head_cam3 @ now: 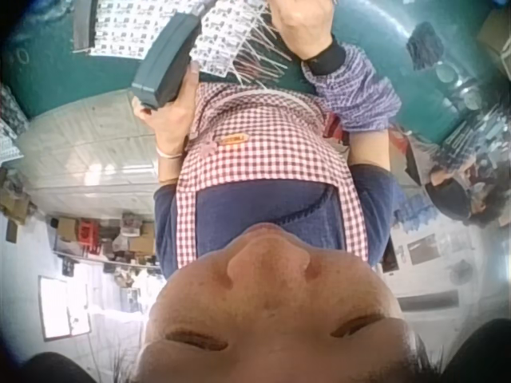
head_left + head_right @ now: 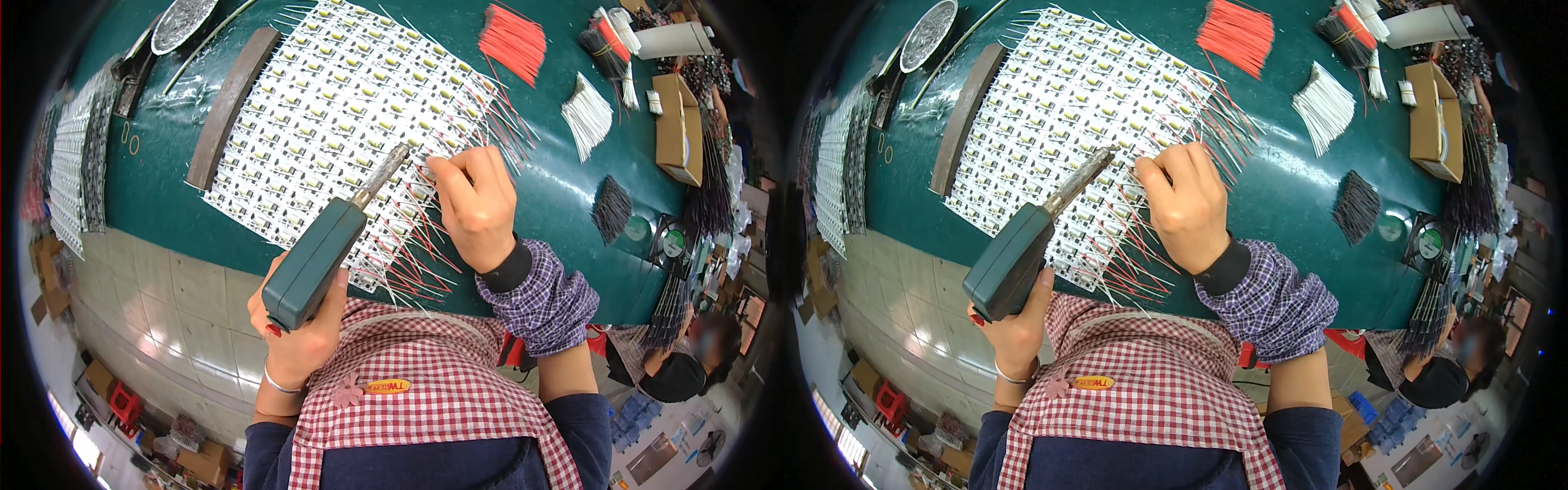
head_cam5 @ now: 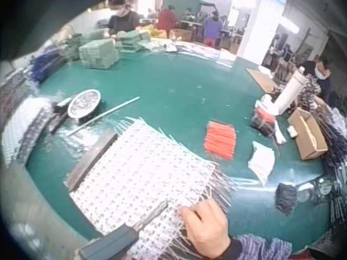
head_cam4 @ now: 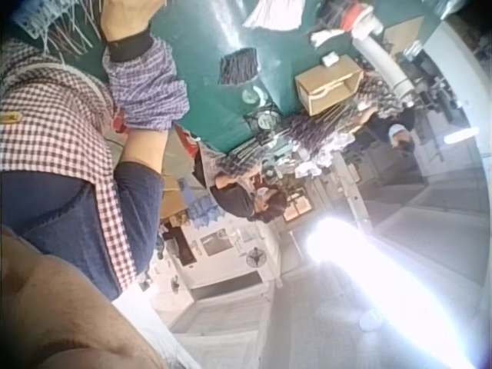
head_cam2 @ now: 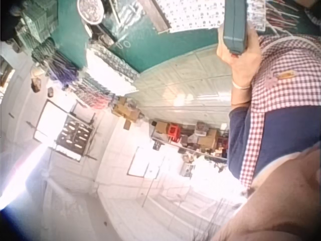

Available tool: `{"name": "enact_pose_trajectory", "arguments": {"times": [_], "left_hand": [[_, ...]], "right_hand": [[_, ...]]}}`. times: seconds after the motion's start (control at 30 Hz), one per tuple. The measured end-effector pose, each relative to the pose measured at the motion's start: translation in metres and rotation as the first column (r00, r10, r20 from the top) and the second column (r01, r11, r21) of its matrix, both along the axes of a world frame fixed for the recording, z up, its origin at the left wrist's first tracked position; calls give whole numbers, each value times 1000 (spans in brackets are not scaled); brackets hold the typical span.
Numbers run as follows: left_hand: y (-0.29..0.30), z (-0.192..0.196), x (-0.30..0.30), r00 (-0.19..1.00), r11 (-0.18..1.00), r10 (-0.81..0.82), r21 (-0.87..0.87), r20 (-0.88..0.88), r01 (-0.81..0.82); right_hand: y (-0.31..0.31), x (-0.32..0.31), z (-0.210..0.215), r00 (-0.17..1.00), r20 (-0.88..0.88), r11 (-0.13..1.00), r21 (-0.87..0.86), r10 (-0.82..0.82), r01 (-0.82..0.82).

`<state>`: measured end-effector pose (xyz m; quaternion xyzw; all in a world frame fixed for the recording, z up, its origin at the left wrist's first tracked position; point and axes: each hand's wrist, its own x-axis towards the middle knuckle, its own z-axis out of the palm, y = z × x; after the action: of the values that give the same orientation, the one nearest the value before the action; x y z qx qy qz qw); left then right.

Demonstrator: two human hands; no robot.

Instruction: The person solders wires onto a circuit board panel using a soldering gun and checks the rows across the panel using a thin rod.

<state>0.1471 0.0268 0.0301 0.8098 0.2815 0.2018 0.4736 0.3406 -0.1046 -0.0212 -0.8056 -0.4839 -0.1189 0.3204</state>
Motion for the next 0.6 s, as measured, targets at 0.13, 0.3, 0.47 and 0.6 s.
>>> {"name": "enact_pose_trajectory", "arguments": {"times": [0.13,0.3,0.47,0.6], "left_hand": [[0,-4,2,1000,999,1,-47,26,1],[0,-8,8,997,999,-20,-36,70,23],[1,-7,10,998,998,-59,25,25,59],[1,-6,9,997,993,-79,87,23,77]], "right_hand": [[0,0,-1,1000,-4,1000,-24,9,-9],[-1,-2,-1,999,-39,999,-40,-3,1],[-1,-1,-5,999,-44,999,-29,20,-22],[-1,-1,-5,999,-38,999,-22,34,-35]]}}
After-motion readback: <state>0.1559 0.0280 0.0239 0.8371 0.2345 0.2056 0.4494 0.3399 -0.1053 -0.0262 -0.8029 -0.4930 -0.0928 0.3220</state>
